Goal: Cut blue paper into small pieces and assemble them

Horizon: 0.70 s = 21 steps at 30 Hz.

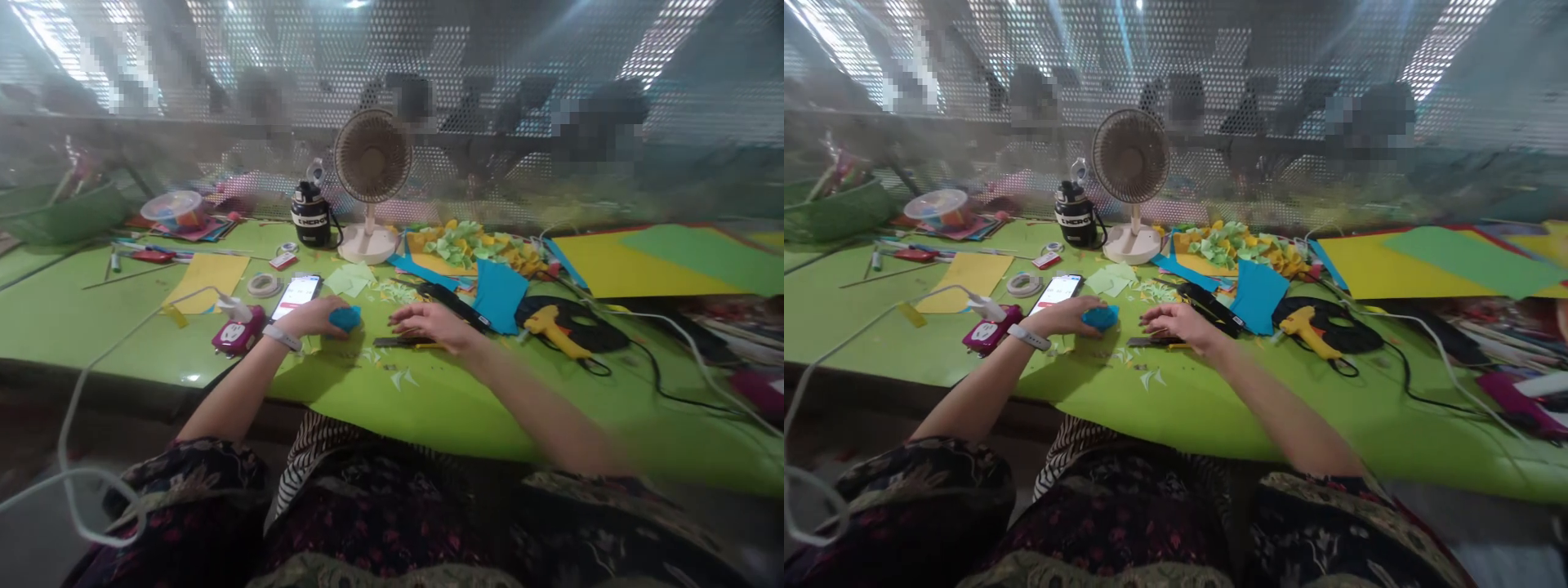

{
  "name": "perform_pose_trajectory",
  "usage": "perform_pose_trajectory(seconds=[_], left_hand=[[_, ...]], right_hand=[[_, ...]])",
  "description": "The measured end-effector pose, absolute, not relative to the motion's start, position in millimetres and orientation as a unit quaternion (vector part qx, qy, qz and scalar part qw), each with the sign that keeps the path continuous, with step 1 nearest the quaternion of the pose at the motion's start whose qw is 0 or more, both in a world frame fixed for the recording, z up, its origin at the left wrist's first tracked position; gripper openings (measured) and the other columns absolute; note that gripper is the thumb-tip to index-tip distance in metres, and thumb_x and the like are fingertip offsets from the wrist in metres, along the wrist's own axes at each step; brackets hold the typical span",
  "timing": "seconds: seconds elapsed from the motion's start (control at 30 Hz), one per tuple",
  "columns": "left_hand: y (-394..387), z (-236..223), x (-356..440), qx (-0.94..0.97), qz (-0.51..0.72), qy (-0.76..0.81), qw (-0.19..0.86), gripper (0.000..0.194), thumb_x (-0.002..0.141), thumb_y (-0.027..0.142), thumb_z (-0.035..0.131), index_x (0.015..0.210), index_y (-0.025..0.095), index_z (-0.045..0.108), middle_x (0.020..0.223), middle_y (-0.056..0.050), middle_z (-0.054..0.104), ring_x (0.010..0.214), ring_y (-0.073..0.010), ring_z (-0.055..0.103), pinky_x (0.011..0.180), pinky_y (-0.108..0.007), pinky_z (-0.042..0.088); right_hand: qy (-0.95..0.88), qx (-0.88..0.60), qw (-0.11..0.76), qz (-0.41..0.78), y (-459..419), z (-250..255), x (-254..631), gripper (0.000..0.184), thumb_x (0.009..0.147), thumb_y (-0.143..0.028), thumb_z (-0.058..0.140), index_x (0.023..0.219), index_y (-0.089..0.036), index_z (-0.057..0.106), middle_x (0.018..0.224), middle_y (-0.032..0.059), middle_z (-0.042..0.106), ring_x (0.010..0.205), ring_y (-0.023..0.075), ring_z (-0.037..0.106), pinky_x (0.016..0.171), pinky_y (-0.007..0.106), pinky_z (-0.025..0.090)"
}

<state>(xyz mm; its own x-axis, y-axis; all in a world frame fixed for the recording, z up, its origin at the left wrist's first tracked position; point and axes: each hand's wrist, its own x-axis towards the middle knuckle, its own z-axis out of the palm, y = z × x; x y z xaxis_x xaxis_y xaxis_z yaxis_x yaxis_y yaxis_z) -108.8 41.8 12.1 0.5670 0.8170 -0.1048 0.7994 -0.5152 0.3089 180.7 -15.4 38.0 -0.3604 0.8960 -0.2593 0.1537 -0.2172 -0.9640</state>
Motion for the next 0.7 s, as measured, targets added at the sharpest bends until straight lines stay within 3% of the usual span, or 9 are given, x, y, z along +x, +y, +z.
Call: perform_pose_trajectory(seconds=[0.17,0.27,0.33,0.47,0.63,0.7], left_hand=[[57.9,6.2,-112.5,0.873,0.02,0.462,0.154,0.06,0.08,0.053,0.064,0.131,0.021,0.061,0.133,-0.012,0.066,0.119,-0.0299,0.062,0.1,-0.038,0.046],[61.6,9.5,-111.8,0.873,0.008,0.466,0.143,0.065,0.081,0.056,0.062,0.134,0.018,0.059,0.132,-0.014,0.066,0.116,-0.031,0.063,0.097,-0.038,0.047],[60.4,13.9,-110.2,0.872,-0.002,0.473,0.127,0.064,0.082,0.057,0.06,0.133,0.017,0.06,0.13,-0.014,0.067,0.114,-0.0316,0.064,0.095,-0.037,0.048],[53.4,23.0,-104.0,0.867,-0.032,0.491,0.075,0.054,0.088,0.053,0.054,0.131,0.021,0.061,0.128,-0.012,0.068,0.113,-0.0306,0.065,0.093,-0.037,0.048],[42.4,27.8,-87.7,0.864,-0.045,0.501,-0.023,0.048,0.088,0.045,0.057,0.128,0.02,0.063,0.133,-0.013,0.065,0.125,-0.0313,0.059,0.102,-0.039,0.045],[37.8,28.9,-78.7,0.86,-0.035,0.505,-0.059,0.052,0.088,0.044,0.059,0.132,0.017,0.061,0.142,-0.016,0.058,0.131,-0.0327,0.054,0.108,-0.041,0.042]], right_hand=[[-0.538,-0.528,0.384,0.533,-16.5,45.4,266.9,0.013,0.081,-0.016,0.065,0.092,-0.019,0.072,0.106,0.0086,0.077,0.087,0.0172,0.073,0.092,0.036,0.058],[-0.57,-0.61,0.396,0.383,-6.3,43.2,319.9,0.015,0.087,-0.02,0.058,0.098,-0.02,0.069,0.11,0.0106,0.075,0.094,0.0209,0.073,0.092,0.041,0.059],[-0.626,-0.677,0.32,0.216,-2.5,41.1,347.0,0.019,0.089,-0.021,0.054,0.102,-0.019,0.068,0.11,0.0131,0.075,0.1,0.0245,0.072,0.093,0.043,0.057],[-0.674,-0.687,0.232,0.143,-5.0,33.8,369.1,0.025,0.08,-0.021,0.066,0.104,-0.017,0.071,0.117,0.0159,0.071,0.109,0.034,0.067,0.099,0.049,0.051],[-0.776,-0.629,0.014,0.039,-4.5,17.5,362.9,0.04,0.084,-0.024,0.061,0.123,-0.015,0.068,0.135,0.0167,0.063,0.125,0.0327,0.059,0.102,0.04,0.047],[-0.774,-0.632,-0.028,0.014,-0.2,13.1,361.7,0.041,0.085,-0.025,0.061,0.125,-0.015,0.067,0.135,0.0165,0.064,0.122,0.0308,0.06,0.098,0.036,0.048]])
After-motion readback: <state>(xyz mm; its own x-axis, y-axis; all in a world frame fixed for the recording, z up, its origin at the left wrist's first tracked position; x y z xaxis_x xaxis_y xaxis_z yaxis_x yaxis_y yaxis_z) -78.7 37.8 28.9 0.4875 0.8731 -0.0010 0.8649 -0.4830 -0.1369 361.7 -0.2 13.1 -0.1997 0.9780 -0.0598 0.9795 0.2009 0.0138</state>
